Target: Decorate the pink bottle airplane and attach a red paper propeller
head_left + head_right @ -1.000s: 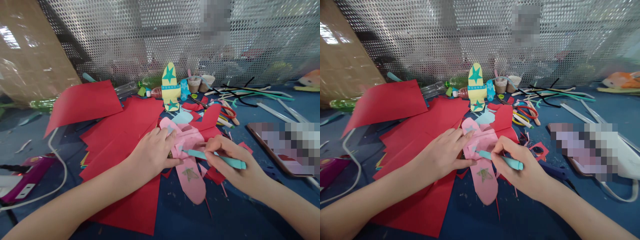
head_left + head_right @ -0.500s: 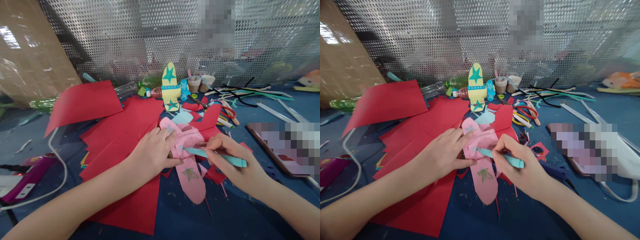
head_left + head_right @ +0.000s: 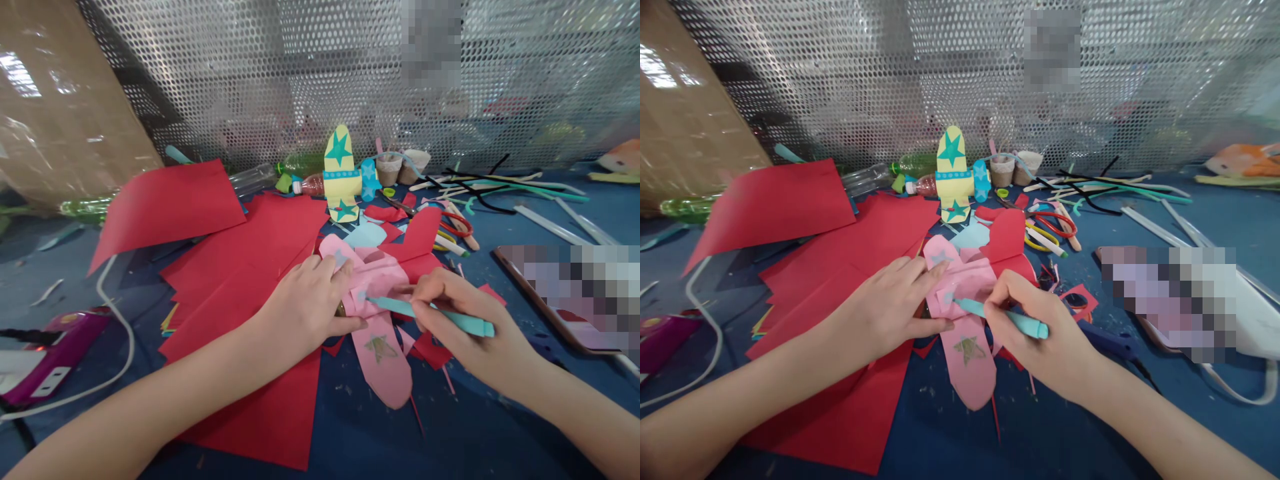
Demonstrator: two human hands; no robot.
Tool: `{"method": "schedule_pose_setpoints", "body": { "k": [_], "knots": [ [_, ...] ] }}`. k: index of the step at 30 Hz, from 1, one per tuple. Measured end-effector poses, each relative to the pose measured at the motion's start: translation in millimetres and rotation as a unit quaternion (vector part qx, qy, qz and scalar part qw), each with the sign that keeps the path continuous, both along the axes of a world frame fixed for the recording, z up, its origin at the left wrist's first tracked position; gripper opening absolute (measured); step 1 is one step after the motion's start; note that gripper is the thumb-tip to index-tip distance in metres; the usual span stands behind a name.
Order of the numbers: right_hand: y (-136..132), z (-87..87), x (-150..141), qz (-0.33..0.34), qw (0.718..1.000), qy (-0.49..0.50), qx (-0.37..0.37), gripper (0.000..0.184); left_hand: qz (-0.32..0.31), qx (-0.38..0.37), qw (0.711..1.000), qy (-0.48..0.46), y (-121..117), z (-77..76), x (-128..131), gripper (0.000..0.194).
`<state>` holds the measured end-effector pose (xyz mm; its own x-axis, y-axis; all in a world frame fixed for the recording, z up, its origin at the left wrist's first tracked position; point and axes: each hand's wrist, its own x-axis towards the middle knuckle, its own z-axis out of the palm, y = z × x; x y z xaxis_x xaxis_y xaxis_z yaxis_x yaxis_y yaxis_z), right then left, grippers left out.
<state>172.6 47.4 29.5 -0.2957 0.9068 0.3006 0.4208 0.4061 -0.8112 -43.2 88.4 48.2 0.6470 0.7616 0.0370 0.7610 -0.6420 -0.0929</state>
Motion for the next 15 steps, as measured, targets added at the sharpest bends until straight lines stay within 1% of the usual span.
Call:
{"method": "schedule_pose_setpoints", "body": {
  "k": [3,9,15],
  "knots": [
    [-0.7,0.9,0.1,0.011,1.0,0.002,0.006,0.018,0.002,-0.004,1.0,-0.007,0.7,-0.6,-0.1,0.07],
    [-1.0,2.7,-1.2,-0.014,1.0,-0.006,0.001,0.02,0.005,-0.004,1.0,-0.009,1.5,-0.6,0.4,0.067],
    [-1.9,0.2,-0.7,0.014,1.0,-0.005,0.009,0.018,0.002,0.003,1.0,0.0,0.6,-0.2,0.2,0.073]
  ]
}}
